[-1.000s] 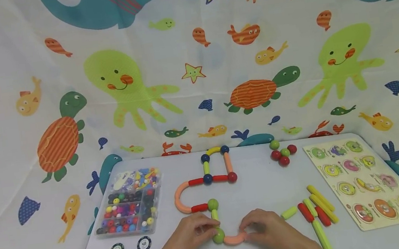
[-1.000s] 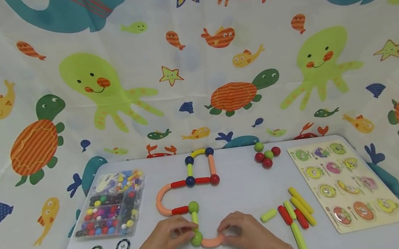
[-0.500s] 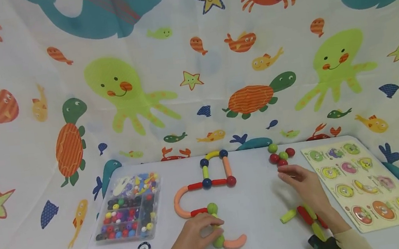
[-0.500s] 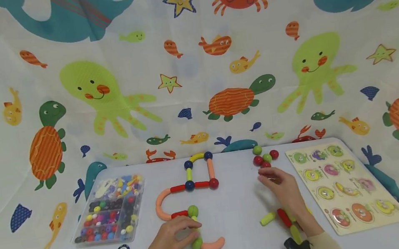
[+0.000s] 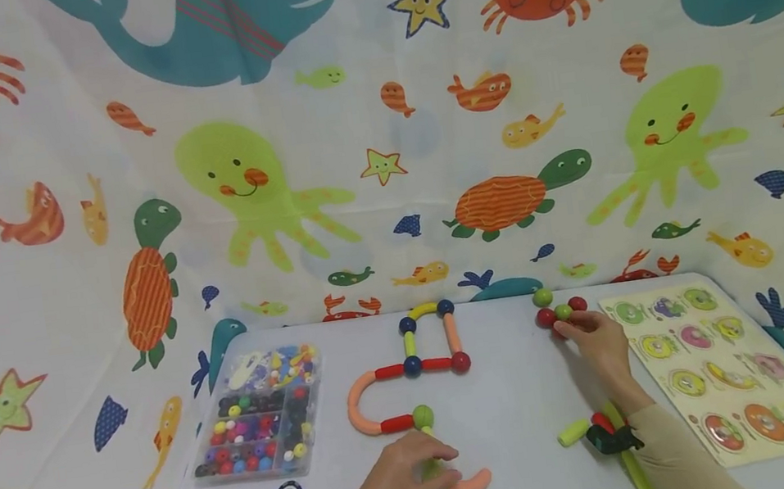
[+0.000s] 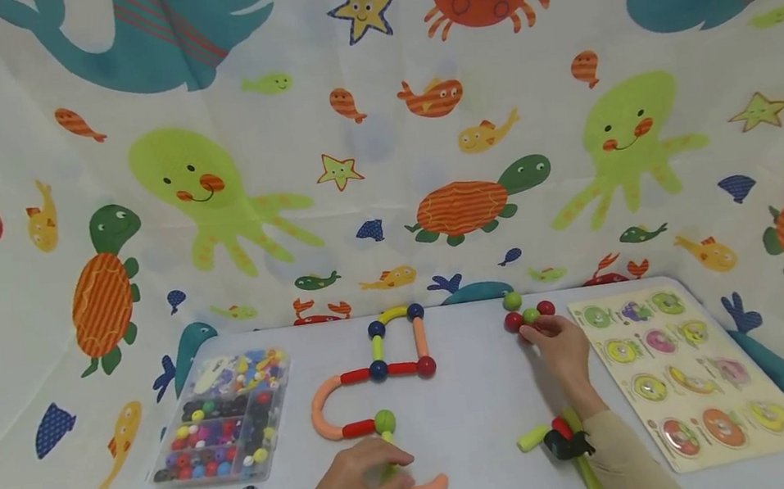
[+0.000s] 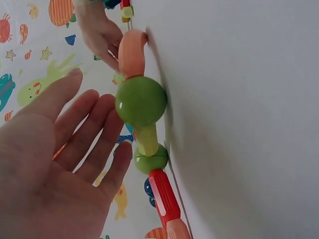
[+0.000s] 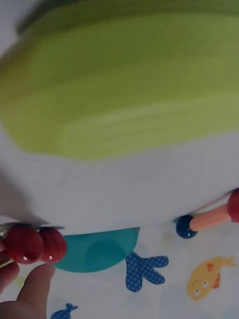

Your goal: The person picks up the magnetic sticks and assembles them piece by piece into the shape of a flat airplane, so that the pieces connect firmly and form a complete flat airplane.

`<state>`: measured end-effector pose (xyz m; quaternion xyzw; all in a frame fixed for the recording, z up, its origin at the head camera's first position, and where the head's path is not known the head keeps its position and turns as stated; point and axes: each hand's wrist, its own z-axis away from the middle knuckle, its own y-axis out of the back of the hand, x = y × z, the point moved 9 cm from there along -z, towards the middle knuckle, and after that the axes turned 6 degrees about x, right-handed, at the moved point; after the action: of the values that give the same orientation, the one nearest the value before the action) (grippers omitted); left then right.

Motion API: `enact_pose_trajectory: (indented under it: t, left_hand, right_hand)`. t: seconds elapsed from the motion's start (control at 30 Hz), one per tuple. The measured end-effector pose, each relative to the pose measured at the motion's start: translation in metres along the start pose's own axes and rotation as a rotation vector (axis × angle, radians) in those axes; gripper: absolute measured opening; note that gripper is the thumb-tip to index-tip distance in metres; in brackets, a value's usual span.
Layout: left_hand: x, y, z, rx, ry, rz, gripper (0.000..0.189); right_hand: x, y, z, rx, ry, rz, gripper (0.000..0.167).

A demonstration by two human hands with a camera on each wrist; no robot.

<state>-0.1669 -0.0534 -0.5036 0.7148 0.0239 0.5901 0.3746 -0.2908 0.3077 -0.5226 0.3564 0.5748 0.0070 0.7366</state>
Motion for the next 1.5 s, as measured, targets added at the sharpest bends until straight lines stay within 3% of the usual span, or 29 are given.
enact_pose_trajectory:
  t: [0.27,0.53,0.7,0.93,1.17,1.5]
  left_hand:
    - [0.008,-0.013,-0.001,-0.005,-0.050,-0.081,0.033]
    - [0.011,-0.021,-0.002,0.005,-0.154,-0.170,0.026]
    - [0.011,-0.026,-0.003,-0.020,-0.162,-0.153,0.026]
    - [0.006,-0.027,-0.005,-0.047,-0.107,-0.114,0.025]
    - [0.003,-0.027,-0.005,-0.048,-0.060,-0.042,0.020]
    - [0.010,-0.023,-0.003,-0.007,-0.185,-0.126,0.020]
  right_hand:
    - [-0.006,0.000,0.001,0.027,0.063,0.075,0.048]
    - [-0.007,0.001,0.002,0.054,0.105,0.101,0.051]
    - [-0.010,-0.001,0.015,0.011,0.124,0.084,0.053]
    - [-0.023,-0.023,0.062,-0.199,0.194,-0.039,0.055]
    - [-0.018,-0.054,0.113,-0.417,0.227,-0.124,0.053]
    - [-0.006,-0.081,0.159,-0.767,0.267,-0.081,0.048]
